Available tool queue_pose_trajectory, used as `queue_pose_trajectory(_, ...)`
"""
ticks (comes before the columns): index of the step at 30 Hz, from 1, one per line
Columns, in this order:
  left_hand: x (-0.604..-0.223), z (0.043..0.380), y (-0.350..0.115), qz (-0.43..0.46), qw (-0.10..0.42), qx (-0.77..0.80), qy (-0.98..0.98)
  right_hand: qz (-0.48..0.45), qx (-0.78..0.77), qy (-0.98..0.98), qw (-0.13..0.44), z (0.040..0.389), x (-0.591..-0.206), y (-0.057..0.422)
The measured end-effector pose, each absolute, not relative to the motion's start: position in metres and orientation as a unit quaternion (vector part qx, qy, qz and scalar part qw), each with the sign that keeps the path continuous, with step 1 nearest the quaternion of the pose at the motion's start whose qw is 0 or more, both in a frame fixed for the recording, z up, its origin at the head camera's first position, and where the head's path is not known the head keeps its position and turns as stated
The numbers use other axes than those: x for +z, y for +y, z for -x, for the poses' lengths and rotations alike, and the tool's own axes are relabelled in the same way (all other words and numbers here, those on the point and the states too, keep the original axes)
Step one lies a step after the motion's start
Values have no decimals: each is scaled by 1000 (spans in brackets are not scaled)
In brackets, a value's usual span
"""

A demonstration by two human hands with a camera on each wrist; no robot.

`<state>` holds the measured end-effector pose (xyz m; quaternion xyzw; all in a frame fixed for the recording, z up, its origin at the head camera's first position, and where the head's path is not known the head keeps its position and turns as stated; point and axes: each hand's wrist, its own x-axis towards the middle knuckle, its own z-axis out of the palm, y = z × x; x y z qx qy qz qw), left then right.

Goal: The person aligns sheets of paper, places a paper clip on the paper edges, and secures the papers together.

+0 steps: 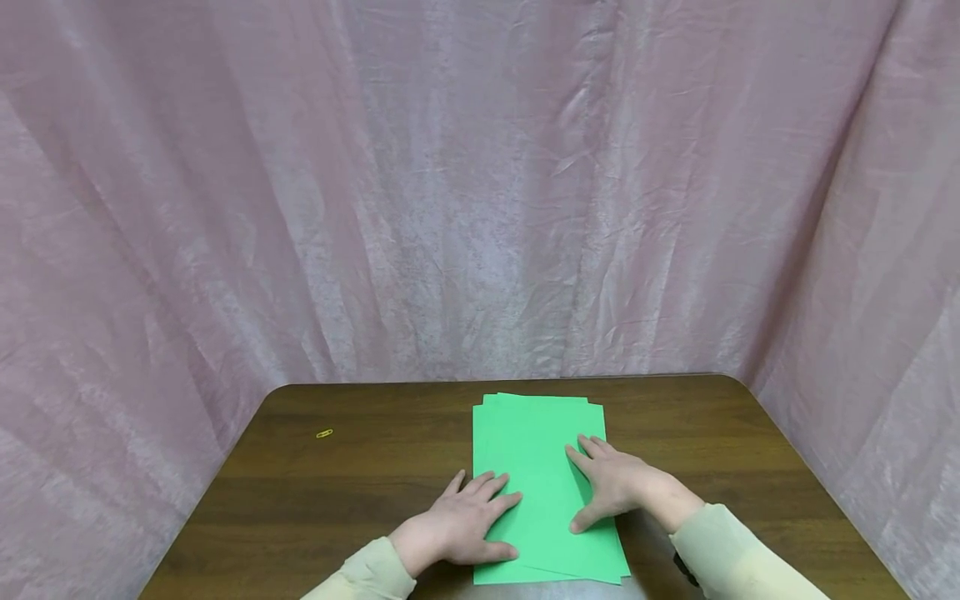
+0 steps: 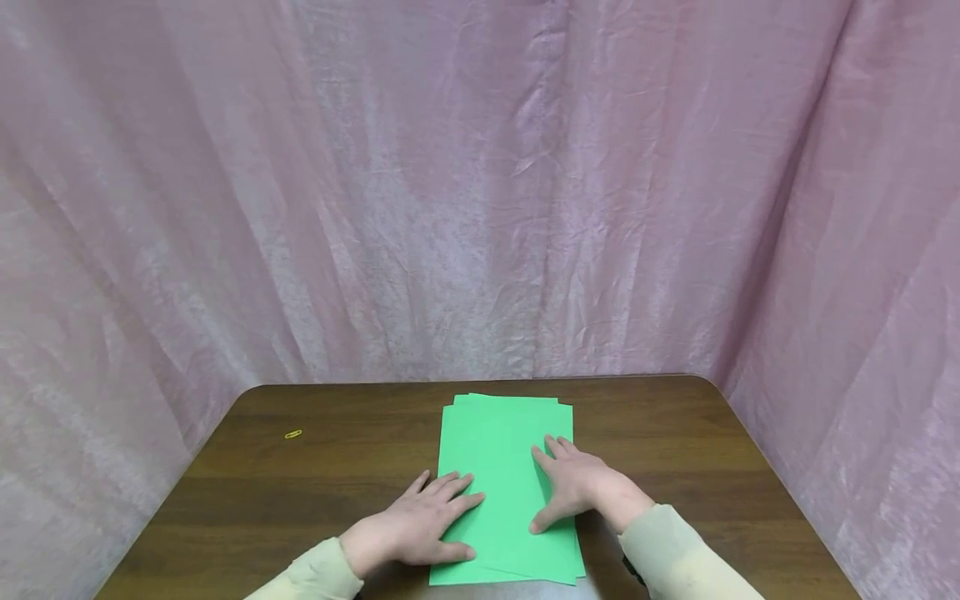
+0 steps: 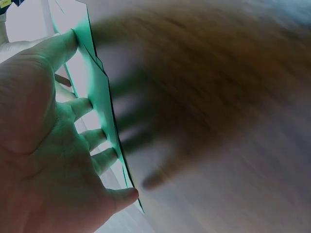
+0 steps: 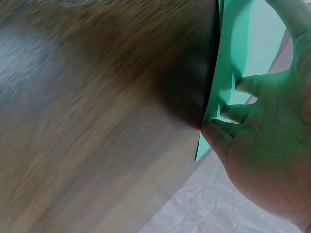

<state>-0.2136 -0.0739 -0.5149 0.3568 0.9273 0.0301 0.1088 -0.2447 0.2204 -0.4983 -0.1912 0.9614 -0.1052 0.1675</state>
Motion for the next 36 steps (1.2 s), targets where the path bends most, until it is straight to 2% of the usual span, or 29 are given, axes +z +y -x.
queue_pose_trajectory(19,-509,215,-111,-340,117,62,931,203,-88,962,161,256,-495,182)
queue_pose_trajectory(36,-508,224,-115,-330,129,71,933,198,-100,960,174,263,-496,173)
